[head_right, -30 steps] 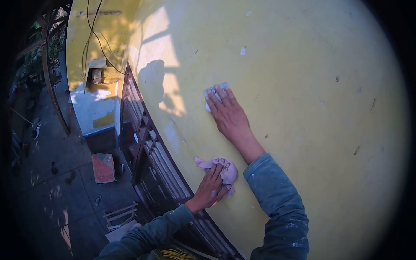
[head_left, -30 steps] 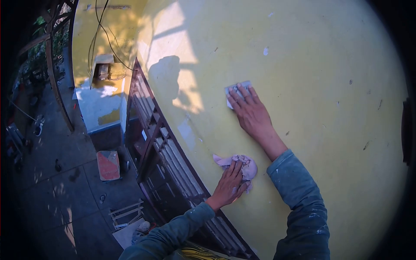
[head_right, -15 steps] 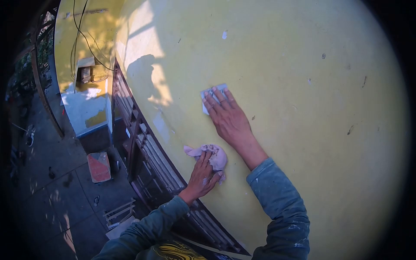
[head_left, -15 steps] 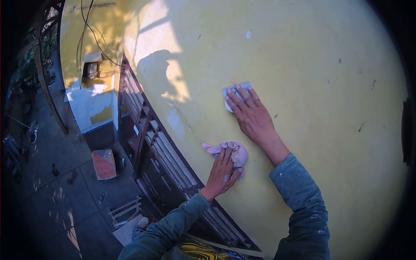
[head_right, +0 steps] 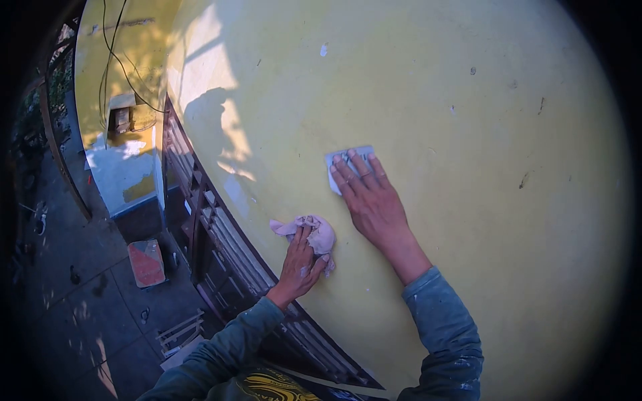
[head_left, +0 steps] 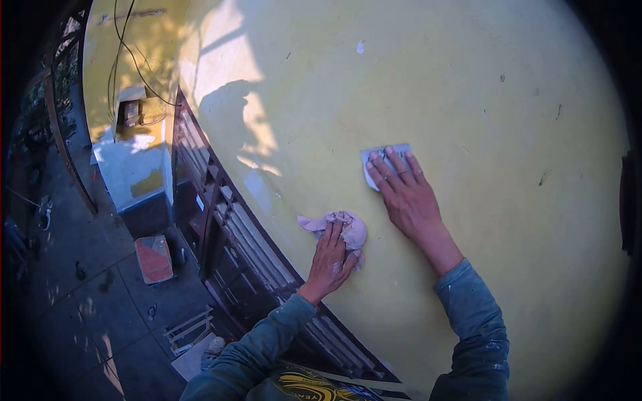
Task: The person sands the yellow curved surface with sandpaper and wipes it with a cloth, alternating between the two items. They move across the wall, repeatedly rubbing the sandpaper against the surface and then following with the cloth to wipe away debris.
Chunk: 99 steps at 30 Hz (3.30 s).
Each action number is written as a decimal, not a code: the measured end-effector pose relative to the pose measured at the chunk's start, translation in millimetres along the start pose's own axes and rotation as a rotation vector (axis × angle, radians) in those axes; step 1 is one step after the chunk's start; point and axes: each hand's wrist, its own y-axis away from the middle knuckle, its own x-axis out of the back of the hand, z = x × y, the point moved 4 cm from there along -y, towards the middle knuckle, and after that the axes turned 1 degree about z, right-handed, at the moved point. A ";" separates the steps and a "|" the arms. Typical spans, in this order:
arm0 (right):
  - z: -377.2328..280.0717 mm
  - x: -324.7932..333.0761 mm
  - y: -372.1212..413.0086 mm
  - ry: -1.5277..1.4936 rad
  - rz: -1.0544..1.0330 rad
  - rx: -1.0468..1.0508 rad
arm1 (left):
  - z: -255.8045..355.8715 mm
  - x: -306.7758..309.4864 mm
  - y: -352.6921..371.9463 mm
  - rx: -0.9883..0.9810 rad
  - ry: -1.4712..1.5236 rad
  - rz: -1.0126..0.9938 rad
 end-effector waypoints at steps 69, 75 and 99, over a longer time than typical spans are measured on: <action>-32.7 50.5 364.8 0.449 0.603 -1.210 | 10.8 66.2 -244.2 -0.382 0.122 0.546; -37.5 48.6 366.9 0.499 0.599 -1.213 | -77.6 130.0 -339.1 -0.129 0.148 0.656; -43.5 32.4 390.3 0.520 0.485 -1.305 | 171.5 -8.4 -193.5 -0.707 -0.052 0.212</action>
